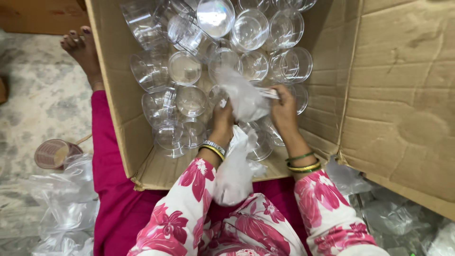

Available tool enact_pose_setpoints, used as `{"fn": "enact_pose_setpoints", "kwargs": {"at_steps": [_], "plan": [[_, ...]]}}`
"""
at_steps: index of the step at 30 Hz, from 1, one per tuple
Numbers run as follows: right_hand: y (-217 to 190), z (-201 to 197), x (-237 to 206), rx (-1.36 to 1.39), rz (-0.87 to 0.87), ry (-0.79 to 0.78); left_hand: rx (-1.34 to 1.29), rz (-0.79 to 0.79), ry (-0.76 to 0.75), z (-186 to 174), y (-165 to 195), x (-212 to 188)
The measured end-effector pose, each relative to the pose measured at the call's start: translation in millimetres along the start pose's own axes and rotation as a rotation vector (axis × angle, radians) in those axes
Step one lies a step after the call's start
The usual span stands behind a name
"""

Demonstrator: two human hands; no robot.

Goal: The person sits on the floor with a cardboard box of clear plastic containers on their lap. They open plastic bags, insert a container into each bag, and place the bagged containers back into the box, repeating the process one container at a time.

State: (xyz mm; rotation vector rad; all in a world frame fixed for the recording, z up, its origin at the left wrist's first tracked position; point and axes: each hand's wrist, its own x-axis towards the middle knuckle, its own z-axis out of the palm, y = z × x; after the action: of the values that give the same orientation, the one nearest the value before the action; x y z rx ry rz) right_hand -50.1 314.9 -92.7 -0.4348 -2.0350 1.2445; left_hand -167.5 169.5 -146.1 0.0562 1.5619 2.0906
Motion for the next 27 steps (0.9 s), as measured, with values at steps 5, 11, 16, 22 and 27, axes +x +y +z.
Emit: {"fn": "enact_pose_setpoints", "kwargs": {"at_steps": [5, 11, 16, 22, 27], "plan": [[-65, -21, -20, 0.804, 0.232, -0.03, -0.065, -0.092, -0.15, 0, 84, -67], [-142, 0, -72, 1.101, 0.116, -0.532, -0.118, 0.013, -0.161, -55, 142, -162], [-222, 53, -118, 0.398, -0.207, -0.616, 0.281, 0.234, 0.168, -176, 153, -183], [-278, 110, -206, 1.068, 0.227, -1.12, 0.832, 0.268, 0.35, -248, 276, -314], [-240, 63, -163, 0.218, -0.335, -0.275, 1.17, 0.852, 0.533, -88, 338, -167]]}}
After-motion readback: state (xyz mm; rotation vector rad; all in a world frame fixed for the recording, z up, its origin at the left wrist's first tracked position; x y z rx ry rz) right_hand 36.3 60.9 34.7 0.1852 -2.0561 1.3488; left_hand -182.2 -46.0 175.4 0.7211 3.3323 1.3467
